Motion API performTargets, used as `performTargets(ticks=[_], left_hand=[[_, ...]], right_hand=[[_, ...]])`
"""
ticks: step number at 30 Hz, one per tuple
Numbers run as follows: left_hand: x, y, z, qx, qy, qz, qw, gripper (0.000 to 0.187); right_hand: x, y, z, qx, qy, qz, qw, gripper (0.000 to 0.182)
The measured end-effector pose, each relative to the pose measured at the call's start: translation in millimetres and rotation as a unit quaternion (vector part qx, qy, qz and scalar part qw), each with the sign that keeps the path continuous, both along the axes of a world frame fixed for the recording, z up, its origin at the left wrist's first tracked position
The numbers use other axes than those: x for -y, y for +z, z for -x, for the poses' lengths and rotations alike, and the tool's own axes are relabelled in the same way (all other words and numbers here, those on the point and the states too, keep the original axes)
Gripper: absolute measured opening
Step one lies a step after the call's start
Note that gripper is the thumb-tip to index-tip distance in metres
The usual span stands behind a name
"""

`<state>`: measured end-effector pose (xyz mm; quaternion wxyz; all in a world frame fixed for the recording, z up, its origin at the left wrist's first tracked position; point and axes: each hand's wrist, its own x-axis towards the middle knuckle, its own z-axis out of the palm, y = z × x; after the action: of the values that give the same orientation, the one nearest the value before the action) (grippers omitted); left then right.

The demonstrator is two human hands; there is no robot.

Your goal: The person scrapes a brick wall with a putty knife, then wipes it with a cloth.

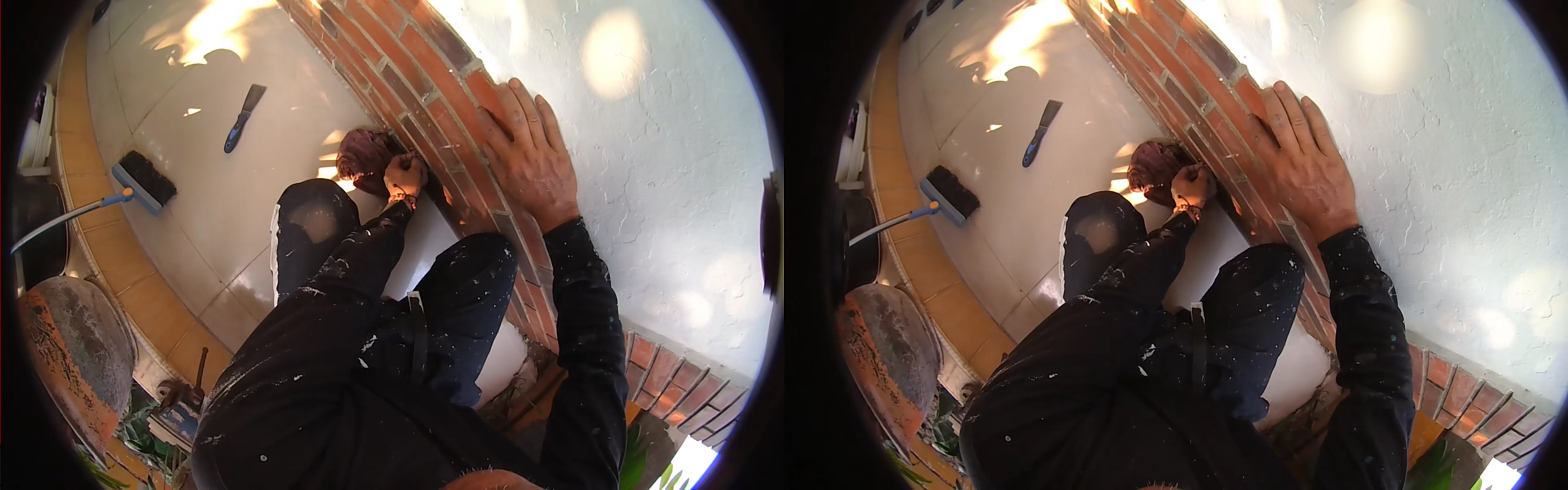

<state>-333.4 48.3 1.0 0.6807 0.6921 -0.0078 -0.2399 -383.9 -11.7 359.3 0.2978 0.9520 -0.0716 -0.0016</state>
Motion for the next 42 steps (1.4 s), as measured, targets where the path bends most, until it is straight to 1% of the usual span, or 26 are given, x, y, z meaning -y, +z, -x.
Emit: performTargets(ticks=[1,2,3,7,8,10,11,13,17,19,20,22,23,24,25,26,27,29,30,32,34,36,38,39,41,42], left_hand=[[2,6,-4,0.000,-0.002,0.001,1.000,0.020],[-2,15,-6,-0.141,0.005,0.075,0.987,0.020],[-8,21,-6,-0.280,0.012,0.145,0.949,0.020],[1,6,-9,-0.329,0.053,0.208,0.920,0.024],[-1,11,-9,-0.331,0.054,0.207,0.919,0.024],[-6,24,-13,-0.266,0.027,0.212,0.940,0.025],[-2,16,-8,-0.269,0.027,0.211,0.939,0.025],[11,-10,-2,-0.151,0.071,0.153,0.974,0.026],[10,-7,-9,-0.154,0.065,0.138,0.976,0.031],[-9,-17,-19,-0.210,-0.083,0.070,0.972,0.034],[-19,-29,-12,-0.207,-0.076,0.073,0.973,0.034],[3,-56,-3,0.013,-0.017,0.029,0.999,0.034],[8,-34,-13,0.012,-0.021,0.029,0.999,0.034],[-1,3,-17,-0.088,0.000,0.054,0.995,0.033],[-8,23,-16,-0.187,0.032,0.077,0.979,0.033],[9,0,-18,-0.176,0.070,0.091,0.978,0.033],[22,2,-26,-0.167,0.075,0.103,0.978,0.033],[16,0,-10,-0.072,0.106,0.096,0.987,0.031],[17,-1,-7,-0.073,0.105,0.098,0.987,0.031],[11,-5,-4,0.038,0.071,0.007,0.997,0.028],[11,-4,-11,0.024,0.068,0.022,0.997,0.026],[12,6,-16,0.005,0.062,0.037,0.997,0.024],[10,12,-17,-0.003,0.074,0.081,0.994,0.023],[-1,0,2,-0.005,0.073,0.076,0.994,0.023],[-2,-8,14,0.052,-0.005,-0.048,0.997,0.023],[3,-10,14,-0.006,0.009,-0.004,1.000,0.024]], right_hand=[[1,1,-1,0.002,-0.001,-0.003,1.000,0.045],[0,0,1,0.000,-0.003,-0.010,1.000,0.045],[-1,-2,4,-0.005,-0.008,-0.015,1.000,0.045],[1,-2,1,0.017,0.011,-0.018,1.000,0.045],[2,-2,1,0.016,0.011,-0.019,1.000,0.045],[3,-3,0,0.027,0.022,-0.024,0.999,0.043],[3,-4,1,0.040,0.031,-0.032,0.998,0.042],[2,-4,1,0.039,0.030,-0.030,0.998,0.042],[-2,1,-1,0.034,0.025,-0.035,0.998,0.042],[0,-3,3,0.035,0.027,-0.035,0.998,0.042],[2,-1,2,0.034,0.037,-0.024,0.998,0.042],[8,1,-4,0.044,0.046,-0.019,0.998,0.043],[3,-4,1,0.041,0.030,-0.045,0.998,0.043],[1,0,1,0.033,0.037,-0.031,0.998,0.042],[-5,6,-1,0.019,0.023,-0.025,0.999,0.042],[-5,4,0,0.014,0.017,-0.026,0.999,0.044],[-1,2,-1,0.013,0.012,-0.021,1.000,0.046],[0,-2,0,0.016,0.018,-0.021,0.999,0.046],[2,-2,1,0.023,0.021,-0.017,0.999,0.046],[0,1,1,0.017,0.015,-0.016,1.000,0.045],[0,1,-2,0.014,0.016,-0.013,1.000,0.044],[2,-3,1,0.044,0.037,-0.036,0.998,0.044],[1,0,1,0.032,0.027,-0.032,0.999,0.044],[-2,2,-1,0.022,0.026,-0.029,0.999,0.044],[-1,-1,-5,0.042,0.037,-0.023,0.998,0.045],[-1,-3,-3,0.045,0.037,-0.028,0.998,0.045]])
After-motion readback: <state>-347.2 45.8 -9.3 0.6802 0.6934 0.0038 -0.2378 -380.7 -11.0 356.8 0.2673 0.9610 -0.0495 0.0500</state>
